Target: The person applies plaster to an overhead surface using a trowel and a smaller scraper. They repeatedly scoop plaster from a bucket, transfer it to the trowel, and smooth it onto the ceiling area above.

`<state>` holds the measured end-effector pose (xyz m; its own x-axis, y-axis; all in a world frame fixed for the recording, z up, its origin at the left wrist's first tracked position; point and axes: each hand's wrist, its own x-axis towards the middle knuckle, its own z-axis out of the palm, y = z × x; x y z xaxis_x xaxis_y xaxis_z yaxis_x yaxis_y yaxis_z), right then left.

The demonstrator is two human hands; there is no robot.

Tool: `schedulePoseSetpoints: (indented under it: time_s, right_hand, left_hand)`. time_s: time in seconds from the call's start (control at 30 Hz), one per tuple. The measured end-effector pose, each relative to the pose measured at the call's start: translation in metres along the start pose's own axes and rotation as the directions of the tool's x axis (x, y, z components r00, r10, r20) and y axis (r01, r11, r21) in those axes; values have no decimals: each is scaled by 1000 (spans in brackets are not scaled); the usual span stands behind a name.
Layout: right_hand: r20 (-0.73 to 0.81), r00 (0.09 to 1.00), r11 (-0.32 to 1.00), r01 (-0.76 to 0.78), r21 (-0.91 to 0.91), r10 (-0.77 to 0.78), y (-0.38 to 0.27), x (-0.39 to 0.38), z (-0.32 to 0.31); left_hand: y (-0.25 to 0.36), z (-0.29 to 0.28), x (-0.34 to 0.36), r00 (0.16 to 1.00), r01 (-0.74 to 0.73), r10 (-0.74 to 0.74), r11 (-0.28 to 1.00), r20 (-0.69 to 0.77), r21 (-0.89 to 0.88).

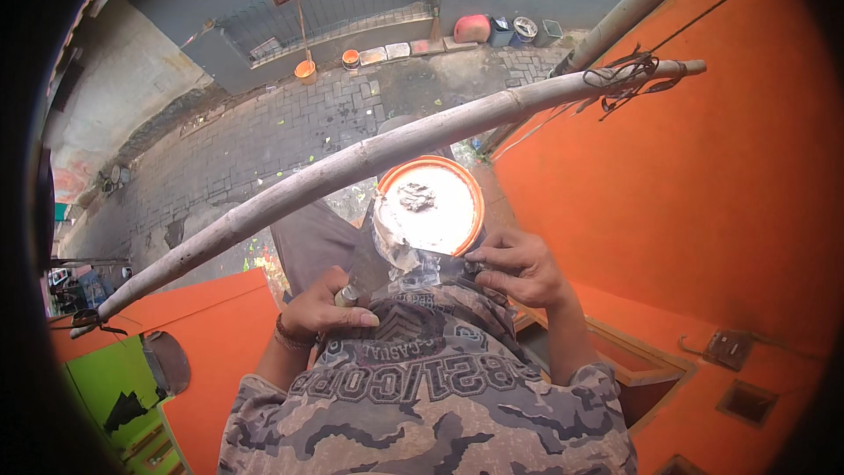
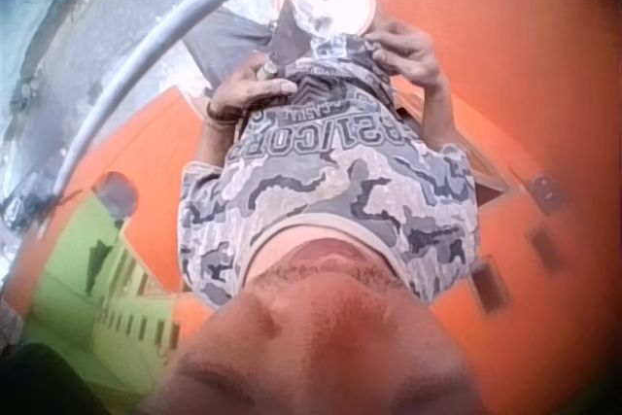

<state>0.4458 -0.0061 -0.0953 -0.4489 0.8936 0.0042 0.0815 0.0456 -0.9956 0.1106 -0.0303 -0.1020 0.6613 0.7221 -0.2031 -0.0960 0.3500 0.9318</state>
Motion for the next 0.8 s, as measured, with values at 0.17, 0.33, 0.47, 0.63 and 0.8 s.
schedulePoseSetpoints:
  time_s: [0.17, 0.33, 0.47, 0.63, 0.8]
  right_hand:
    - [-334, 938, 996, -79, 42, 89, 2, -28, 5]
    - [-404, 913, 949, -172, -266, 53, 2, -52, 22]
    - [-530, 848, 924, -184, -336, -23, 16, -65, 42]
    - [-556, 824, 873, -188, -450, -109, 15, -57, 46]
    - [-454, 873, 786, -152, -599, -177, -2, -33, 48]
  left_hand:
    - [19, 7, 2, 978, 141, -129, 988, -164, 60]
    - [10, 13, 16, 968, 149, -88, 955, -235, 256]
    - [-17, 10, 25, 962, 111, -45, 966, -271, 235]
    - [-28, 6, 38, 942, 133, -62, 971, -329, 199]
    - [-28, 9, 45, 920, 109, -22, 973, -391, 203]
